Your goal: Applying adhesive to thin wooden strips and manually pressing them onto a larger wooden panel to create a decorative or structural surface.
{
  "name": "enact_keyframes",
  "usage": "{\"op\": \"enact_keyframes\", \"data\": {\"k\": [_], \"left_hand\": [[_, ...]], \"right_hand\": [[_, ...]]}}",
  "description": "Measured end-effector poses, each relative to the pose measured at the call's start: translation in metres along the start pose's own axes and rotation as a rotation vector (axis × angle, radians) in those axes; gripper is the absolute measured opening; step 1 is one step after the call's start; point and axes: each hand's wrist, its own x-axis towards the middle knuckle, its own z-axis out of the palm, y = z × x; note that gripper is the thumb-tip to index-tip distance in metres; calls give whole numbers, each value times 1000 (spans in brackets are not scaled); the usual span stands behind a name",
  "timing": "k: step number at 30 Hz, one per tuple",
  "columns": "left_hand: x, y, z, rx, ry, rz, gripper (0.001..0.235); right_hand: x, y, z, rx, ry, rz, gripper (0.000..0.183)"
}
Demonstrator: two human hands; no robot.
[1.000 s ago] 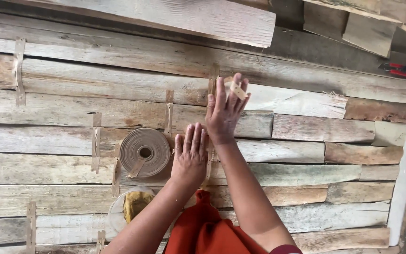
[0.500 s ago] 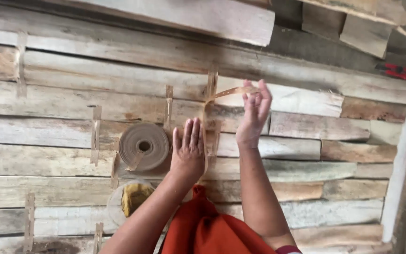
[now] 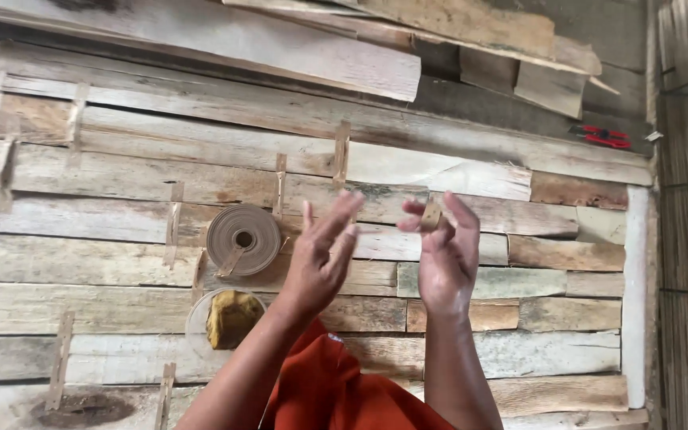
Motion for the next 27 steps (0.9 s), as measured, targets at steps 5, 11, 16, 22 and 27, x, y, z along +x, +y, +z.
{"op": "enact_keyframes", "data": {"k": [5,11,16,22,27], "left_hand": [[-51,71,-32,-191,-233,-203,30],[-167,36,-49,-333,-152,-555,29],[-247,-25,-85,-428,30,-855,33],[-267,-61,-120,-355,163,-800,37],[-255,-74,-132,-270,209,-845,37]], "right_hand": [[-28,-28,30,-22,-65,-11,49],[-68,-33,68,-295,-228,38,44],[-86,9,99,-831,-461,-257,41],[-81,53,119,-1470,-462,-580,73],[-101,55,127,-1292,-378,-469,57]]}}
